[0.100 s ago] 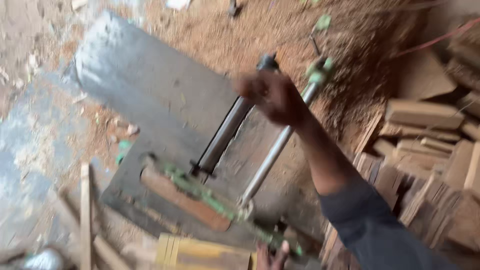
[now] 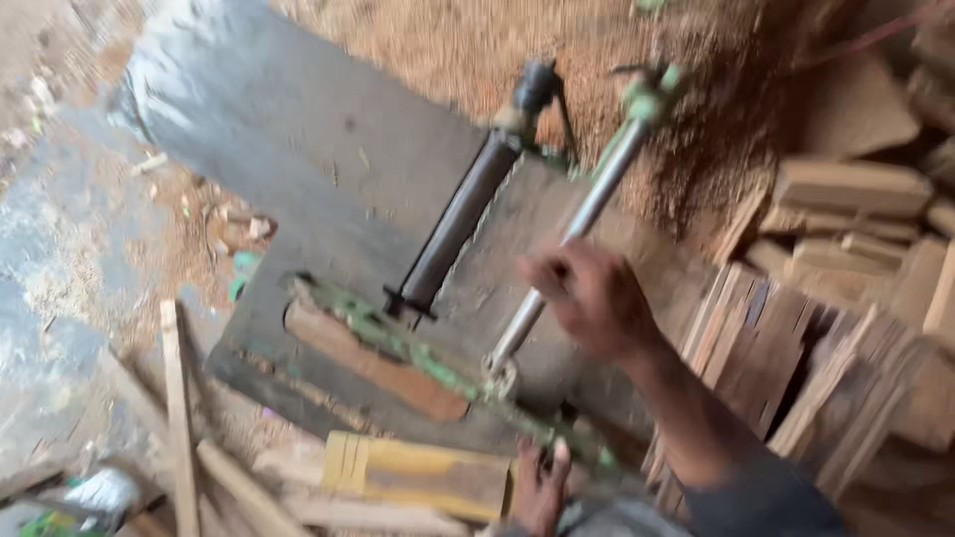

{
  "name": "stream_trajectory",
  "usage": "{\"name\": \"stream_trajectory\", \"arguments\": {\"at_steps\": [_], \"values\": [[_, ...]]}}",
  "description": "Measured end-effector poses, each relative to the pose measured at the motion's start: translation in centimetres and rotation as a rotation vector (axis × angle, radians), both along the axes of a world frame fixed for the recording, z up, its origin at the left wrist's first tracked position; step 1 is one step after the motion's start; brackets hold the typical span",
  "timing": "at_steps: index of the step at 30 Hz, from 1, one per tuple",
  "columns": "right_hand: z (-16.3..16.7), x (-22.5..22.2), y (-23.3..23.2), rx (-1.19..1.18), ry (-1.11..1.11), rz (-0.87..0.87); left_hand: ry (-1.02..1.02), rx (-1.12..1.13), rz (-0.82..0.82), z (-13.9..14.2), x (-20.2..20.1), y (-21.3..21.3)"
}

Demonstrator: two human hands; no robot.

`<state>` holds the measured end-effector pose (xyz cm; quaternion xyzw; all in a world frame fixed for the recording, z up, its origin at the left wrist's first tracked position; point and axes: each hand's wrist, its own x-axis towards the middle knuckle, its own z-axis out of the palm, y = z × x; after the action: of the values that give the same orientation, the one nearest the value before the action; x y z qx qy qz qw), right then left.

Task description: The person uses a table saw to cut several small wooden planks. They feed each plank through the blade one at a time, then remove the cut pieces and place them aside. The process is repeated for multiple planks of varying colors.

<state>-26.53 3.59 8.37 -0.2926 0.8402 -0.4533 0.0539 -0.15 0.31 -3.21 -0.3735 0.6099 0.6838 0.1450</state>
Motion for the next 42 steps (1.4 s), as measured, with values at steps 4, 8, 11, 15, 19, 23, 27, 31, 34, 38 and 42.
{"name": "stream_trajectory", "arguments": {"at_steps": [4, 8, 11, 15, 19, 23, 27, 31, 34, 38, 42], "values": [[-1.8, 14.0, 4.9, 0.412, -0.093, -0.066, 0.023, 0.366, 0.114, -0.2, 1.0, -1.8], [-8.8, 19.1, 6.5, 0.525, -0.007, -0.049, 0.485, -0.512, -0.301, -0.7, 0.0, -2.5], [-14.1, 18.7, 7.4, 0.562, -0.143, -0.050, 0.093, 0.547, 0.217, -1.2, -0.9, -2.7], [-15.2, 19.8, 7.8, 0.572, -0.150, -0.058, 0.096, 0.426, 0.238, -1.3, -1.5, -3.2], [-15.1, 20.5, 7.2, 0.555, -0.145, -0.060, 0.045, 0.441, 0.262, -0.9, -0.5, -4.0], [-14.8, 21.0, 6.9, 0.487, -0.086, -0.073, 0.091, 0.352, 0.267, -1.1, -0.2, -3.9], [-15.2, 20.8, 7.0, 0.508, -0.095, -0.107, 0.166, 0.380, 0.234, -1.5, -0.2, -3.9], [-14.9, 19.9, 7.0, 0.615, -0.118, -0.119, 0.215, 0.198, 0.209, -1.4, -1.4, -3.8], [-14.3, 19.1, 6.7, 0.552, -0.141, -0.130, 0.164, 0.286, 0.257, -1.1, -2.6, -3.8], [-13.3, 17.9, 5.3, 0.565, -0.087, -0.174, 0.151, 0.035, 0.121, -0.4, -3.4, -4.4], [-12.6, 18.1, 4.6, 0.624, -0.103, -0.211, 0.259, 0.042, 0.063, -0.5, -3.9, -5.6]]}}
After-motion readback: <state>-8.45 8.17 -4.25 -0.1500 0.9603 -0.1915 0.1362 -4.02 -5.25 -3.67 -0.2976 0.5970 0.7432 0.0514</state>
